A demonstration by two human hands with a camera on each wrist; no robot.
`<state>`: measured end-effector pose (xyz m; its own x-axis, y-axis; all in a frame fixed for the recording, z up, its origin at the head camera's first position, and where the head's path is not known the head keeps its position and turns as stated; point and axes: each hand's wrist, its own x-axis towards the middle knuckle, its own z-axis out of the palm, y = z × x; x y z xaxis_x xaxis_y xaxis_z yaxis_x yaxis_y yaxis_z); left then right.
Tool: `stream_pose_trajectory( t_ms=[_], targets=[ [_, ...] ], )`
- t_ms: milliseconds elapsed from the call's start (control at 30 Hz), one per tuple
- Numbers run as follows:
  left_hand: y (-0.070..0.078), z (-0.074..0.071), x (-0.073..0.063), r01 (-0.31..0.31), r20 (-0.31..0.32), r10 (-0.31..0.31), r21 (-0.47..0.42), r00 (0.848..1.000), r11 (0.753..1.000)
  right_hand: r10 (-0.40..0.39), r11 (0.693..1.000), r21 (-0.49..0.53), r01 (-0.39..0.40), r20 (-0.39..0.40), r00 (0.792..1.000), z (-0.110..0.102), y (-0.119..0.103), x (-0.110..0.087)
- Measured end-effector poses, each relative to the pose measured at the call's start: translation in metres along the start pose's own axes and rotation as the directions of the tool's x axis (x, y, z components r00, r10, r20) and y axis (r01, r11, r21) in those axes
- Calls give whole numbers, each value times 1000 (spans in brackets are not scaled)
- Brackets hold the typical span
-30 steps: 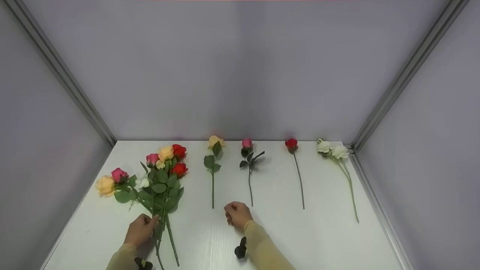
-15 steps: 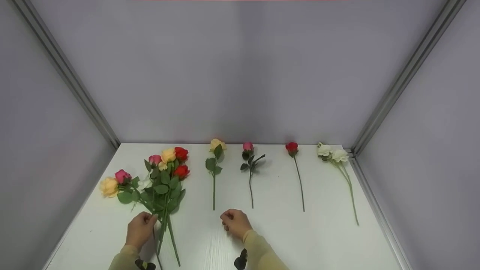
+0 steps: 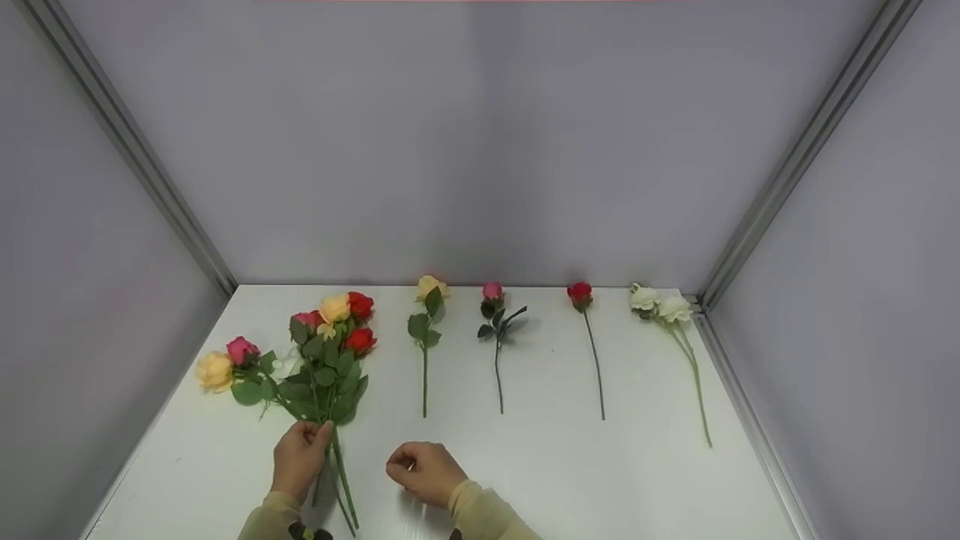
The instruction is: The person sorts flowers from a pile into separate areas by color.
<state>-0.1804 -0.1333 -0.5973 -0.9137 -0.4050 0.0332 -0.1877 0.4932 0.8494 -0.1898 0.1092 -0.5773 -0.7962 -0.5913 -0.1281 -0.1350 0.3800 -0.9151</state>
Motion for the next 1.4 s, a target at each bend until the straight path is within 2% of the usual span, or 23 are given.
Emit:
stream_pose_trajectory(
  t_ms=[200,333,467,533,633,767,867,1033,1100,1300,1400],
  targets=[
    [2,6,-1,23,75,-22,-12,997,1000,-59,989,-136,61,13,998,15,1,0],
    [2,7,1,57,135,-52,-33,989,998,-39,991,-130,40,12,999,20,4,-1],
    [4,6,0,121,195,-99,-107,976,987,-35,995,-93,37,20,999,25,3,-3],
    [6,7,-2,168,228,-129,-164,965,972,-40,996,-84,42,31,999,28,1,-4],
    [10,9,-6,233,265,-162,-264,951,936,-68,992,-100,71,39,997,29,0,-6],
    [15,13,-11,274,292,-171,-363,941,891,-106,988,-108,110,39,994,29,1,-9],
    [19,17,-14,269,293,-160,-385,943,883,-117,989,-83,120,41,992,29,3,-13],
    [27,21,-21,255,288,-146,-393,947,883,-98,993,-72,98,6,995,28,6,-18],
    [30,22,-24,236,279,-130,-390,952,890,-95,992,-82,94,-13,995,27,6,-19],
    [39,25,-33,142,238,-66,-321,969,936,-92,993,-80,86,-84,992,24,4,-26],
    [44,26,-36,119,226,-47,-318,973,941,-91,993,-89,79,-134,987,23,4,-29]
  ],
)
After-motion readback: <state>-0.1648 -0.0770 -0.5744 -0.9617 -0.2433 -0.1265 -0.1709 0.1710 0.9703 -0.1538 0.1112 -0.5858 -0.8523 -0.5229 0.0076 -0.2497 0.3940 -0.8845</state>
